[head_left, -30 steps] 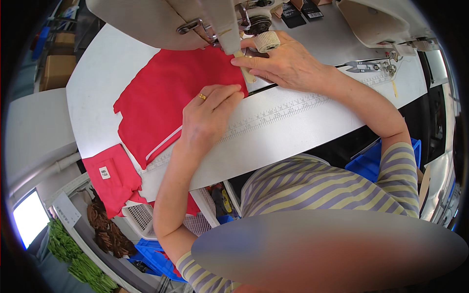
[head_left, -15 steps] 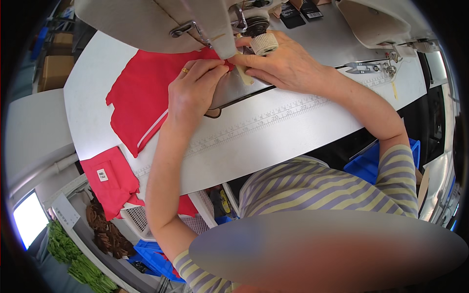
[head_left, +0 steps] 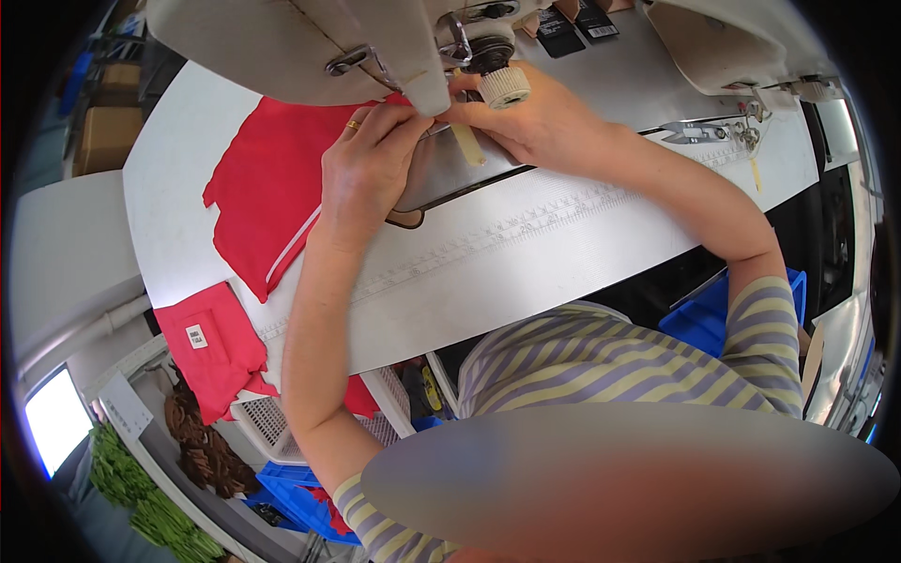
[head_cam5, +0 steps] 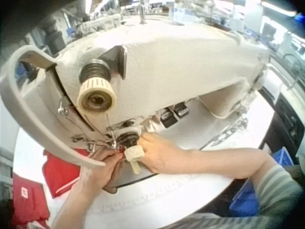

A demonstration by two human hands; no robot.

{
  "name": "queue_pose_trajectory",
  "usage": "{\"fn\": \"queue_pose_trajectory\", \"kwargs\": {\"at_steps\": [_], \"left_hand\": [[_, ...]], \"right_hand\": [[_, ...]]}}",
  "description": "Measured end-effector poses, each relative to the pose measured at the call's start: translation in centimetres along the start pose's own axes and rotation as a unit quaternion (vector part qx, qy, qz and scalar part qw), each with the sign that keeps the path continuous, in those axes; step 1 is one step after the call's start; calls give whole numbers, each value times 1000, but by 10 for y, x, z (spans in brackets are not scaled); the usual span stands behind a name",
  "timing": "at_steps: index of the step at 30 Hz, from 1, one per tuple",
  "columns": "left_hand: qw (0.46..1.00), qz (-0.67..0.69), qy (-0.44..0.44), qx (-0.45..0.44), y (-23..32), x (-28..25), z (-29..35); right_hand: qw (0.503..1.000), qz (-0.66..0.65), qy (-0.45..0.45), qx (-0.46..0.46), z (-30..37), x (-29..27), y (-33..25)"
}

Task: Sewing pieces of red lining together using an industrial sewing machine.

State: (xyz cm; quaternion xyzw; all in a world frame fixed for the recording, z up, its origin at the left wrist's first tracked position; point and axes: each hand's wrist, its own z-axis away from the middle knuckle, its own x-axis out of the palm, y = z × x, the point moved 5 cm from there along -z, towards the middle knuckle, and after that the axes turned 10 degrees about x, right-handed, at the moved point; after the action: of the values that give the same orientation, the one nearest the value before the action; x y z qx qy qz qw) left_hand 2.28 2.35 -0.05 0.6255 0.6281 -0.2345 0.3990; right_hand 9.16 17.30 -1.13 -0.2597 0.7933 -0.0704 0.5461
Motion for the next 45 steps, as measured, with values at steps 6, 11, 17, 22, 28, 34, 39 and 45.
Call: {"fn": "queue_pose_trajectory", "kwargs": {"at_steps": [6,11,17,22,28,34,39,45], "left_hand": [[998,61,-16,0,-3,-5,4],[998,57,-10,-20,-11,-3,3],[998,59,7,-9,-15,-2,1],[999,48,2,-16,-19,0,2],[999,43,7,-18,-20,2,0],[999,40,2,-25,-22,2,1],[999,37,-10,-23,-17,1,1],[999,34,-28,-20,-19,-8,6]], "right_hand": [[996,61,42,-50,-2,-1,1],[991,99,76,-54,-2,-5,-2],[993,87,61,-41,-5,-5,0],[991,116,66,-32,-9,-3,1],[991,119,61,-26,-8,-3,3],[991,123,46,-37,-10,-3,3],[988,145,41,-40,-9,-2,0],[999,18,34,-1,-4,-5,7]]}}
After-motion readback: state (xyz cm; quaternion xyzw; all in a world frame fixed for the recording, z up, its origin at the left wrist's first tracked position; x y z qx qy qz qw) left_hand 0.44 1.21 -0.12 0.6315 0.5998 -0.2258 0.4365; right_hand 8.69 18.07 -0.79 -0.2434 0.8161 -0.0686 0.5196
